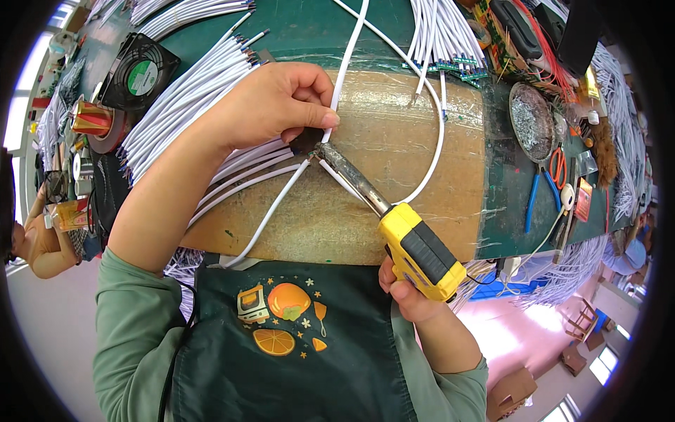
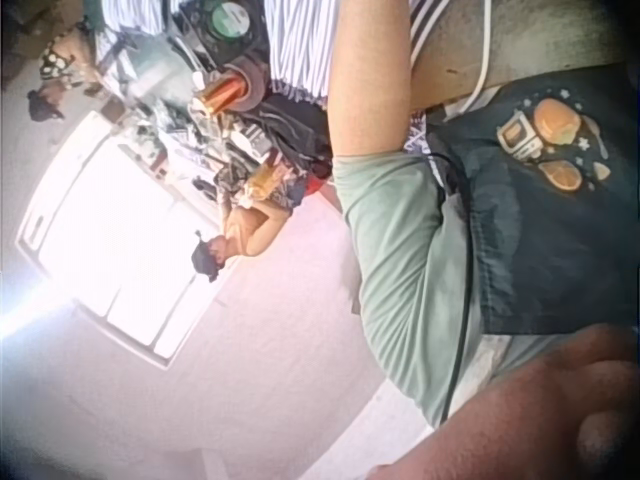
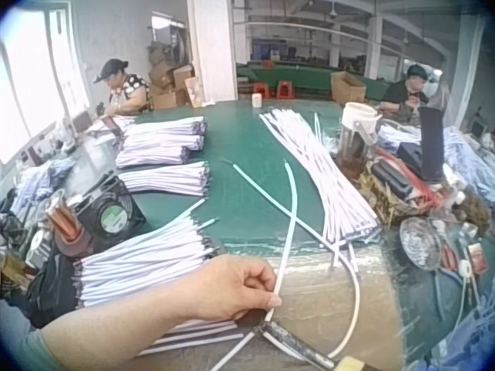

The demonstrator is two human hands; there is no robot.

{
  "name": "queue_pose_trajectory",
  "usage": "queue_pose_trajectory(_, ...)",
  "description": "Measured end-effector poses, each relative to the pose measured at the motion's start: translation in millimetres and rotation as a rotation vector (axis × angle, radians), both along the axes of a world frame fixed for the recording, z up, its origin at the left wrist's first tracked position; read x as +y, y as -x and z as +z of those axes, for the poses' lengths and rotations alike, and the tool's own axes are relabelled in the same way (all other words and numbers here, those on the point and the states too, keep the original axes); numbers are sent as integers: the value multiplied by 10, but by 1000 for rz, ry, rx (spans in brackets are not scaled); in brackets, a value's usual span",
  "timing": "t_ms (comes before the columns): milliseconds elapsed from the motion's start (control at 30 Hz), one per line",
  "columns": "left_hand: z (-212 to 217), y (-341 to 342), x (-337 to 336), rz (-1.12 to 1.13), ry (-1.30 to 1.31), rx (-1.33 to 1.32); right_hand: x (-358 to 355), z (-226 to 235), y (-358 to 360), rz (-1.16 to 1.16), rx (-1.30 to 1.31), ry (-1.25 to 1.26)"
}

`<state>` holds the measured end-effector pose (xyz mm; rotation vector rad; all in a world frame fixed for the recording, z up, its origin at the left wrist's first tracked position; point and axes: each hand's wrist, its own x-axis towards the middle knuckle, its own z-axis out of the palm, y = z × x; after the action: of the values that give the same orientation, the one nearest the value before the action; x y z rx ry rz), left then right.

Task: The person solders white electrical wires to small circuit boards using a yellow soldering gun, repeatedly taking wires from a stack, positioning them against the board, and applying the soldering tool to connect them.

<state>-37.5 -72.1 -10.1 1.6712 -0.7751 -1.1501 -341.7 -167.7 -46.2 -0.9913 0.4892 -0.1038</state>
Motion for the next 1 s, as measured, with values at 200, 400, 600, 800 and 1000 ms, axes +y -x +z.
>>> queue_pose_trajectory(200, -33, -6, 21, 0, 23, -2, 5, 14, -2, 12, 7, 1)
queue_pose_trajectory(400, -5, 6, 23, 1, 14, -18, 2, 14, -7, 15, -13, 1)
queue_pose_trajectory(600, 0, 12, 39, 14, 23, -9, 2, 0, -1, 23, 2, -8)
queue_pose_trajectory(800, 7, 12, 43, 4, 6, -19, -4, 3, 7, 15, -11, -22)
queue_pose_trajectory(1000, -4, 2, 49, -5, 16, -30, -1, -2, 11, 6, -10, -20)
